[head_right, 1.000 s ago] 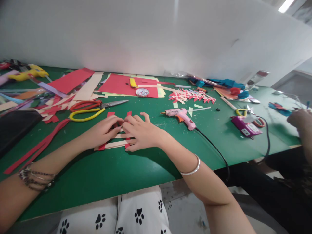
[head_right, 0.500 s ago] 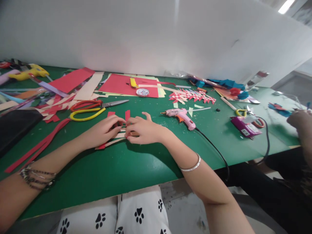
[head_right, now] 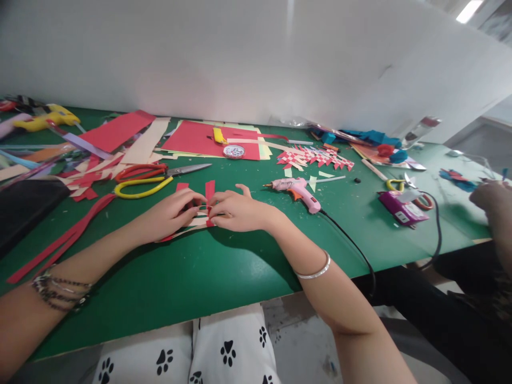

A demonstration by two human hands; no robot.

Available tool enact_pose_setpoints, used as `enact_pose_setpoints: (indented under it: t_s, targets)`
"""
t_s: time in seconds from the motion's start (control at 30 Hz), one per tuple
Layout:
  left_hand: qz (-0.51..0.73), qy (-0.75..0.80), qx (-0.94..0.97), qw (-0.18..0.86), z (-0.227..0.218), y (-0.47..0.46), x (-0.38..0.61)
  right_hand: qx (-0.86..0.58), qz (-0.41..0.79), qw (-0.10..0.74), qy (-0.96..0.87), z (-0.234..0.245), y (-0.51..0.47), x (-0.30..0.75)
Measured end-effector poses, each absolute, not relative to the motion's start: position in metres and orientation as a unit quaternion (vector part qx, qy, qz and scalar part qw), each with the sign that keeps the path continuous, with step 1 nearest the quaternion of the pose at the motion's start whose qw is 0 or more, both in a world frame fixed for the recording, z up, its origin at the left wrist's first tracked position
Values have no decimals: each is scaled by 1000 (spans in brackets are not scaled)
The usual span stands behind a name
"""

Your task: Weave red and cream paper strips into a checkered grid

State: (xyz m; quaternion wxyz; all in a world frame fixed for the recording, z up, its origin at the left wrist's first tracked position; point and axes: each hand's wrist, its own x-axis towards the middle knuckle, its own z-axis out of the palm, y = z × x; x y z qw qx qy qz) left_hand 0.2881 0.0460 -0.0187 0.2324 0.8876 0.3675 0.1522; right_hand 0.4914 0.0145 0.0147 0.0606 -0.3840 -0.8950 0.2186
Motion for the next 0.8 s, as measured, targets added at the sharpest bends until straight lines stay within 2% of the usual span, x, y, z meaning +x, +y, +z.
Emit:
enact_pose_setpoints:
  t_s: [0.3, 0.5, 0.7, 0.8]
  targets:
    - [155, 371, 885, 233, -19, 45, 288, -376, 227, 63, -896, 17, 14, 492]
    - [148, 371, 885, 239, -17, 45, 287, -413, 192, 152, -877, 12, 19, 495]
    - [151, 366, 884, 248, -15, 43, 288, -415, 164, 142, -884, 6, 21, 497]
    - [184, 375, 873, 252, -9, 42, 287, -441, 128, 176, -871, 12, 17, 495]
